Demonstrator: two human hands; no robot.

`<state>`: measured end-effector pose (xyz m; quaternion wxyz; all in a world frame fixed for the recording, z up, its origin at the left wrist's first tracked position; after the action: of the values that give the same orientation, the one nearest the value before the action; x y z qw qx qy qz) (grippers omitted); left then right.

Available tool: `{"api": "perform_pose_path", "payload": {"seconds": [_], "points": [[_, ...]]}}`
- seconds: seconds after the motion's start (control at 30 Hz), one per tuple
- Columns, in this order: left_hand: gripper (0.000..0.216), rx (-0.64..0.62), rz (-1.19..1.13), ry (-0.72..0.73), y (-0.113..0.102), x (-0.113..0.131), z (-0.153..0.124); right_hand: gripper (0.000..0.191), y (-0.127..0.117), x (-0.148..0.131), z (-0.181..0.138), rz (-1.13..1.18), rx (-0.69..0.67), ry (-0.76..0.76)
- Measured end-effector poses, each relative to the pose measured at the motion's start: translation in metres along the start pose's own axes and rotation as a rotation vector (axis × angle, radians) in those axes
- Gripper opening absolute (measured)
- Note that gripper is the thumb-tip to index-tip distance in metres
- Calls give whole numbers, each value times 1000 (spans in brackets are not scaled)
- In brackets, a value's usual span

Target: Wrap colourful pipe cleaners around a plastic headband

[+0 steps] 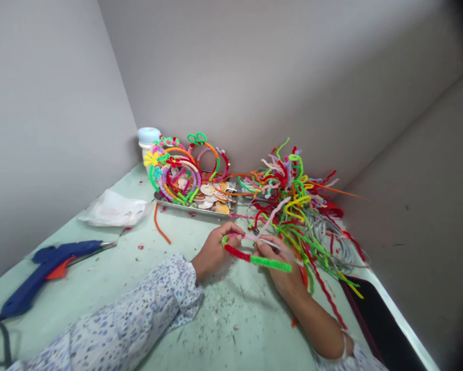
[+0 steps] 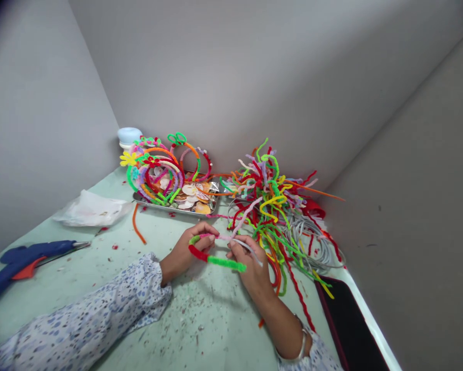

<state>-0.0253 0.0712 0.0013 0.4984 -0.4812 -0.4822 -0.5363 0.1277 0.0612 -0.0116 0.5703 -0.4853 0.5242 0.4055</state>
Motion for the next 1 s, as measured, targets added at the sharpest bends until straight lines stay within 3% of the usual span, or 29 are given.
{"api": "perform_pose_path", "payload": {"seconds": [0.33,0.63,1.0], "points": [[14,-45,-51,-60,5,-6,3,28,2,-5,2,-20,0,-42],[36,-103,-49,-130,5,-11,4,27,3,-5,2,-7,-21,-53],[36,-125,-93,-147,6,-13,5,24,2,-9,1,-35,-20,-89]]}}
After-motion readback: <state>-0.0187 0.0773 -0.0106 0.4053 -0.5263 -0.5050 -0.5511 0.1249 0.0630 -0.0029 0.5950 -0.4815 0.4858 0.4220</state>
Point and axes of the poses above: each hand's wrist, its own z-axis towards the middle knuckle, its own y-axis out of the palm, x = y × z, the point moved 8 cm from there along z, towards the middle knuckle, and after that the axes turned 10 degrees about x, right-handed, at the moved point
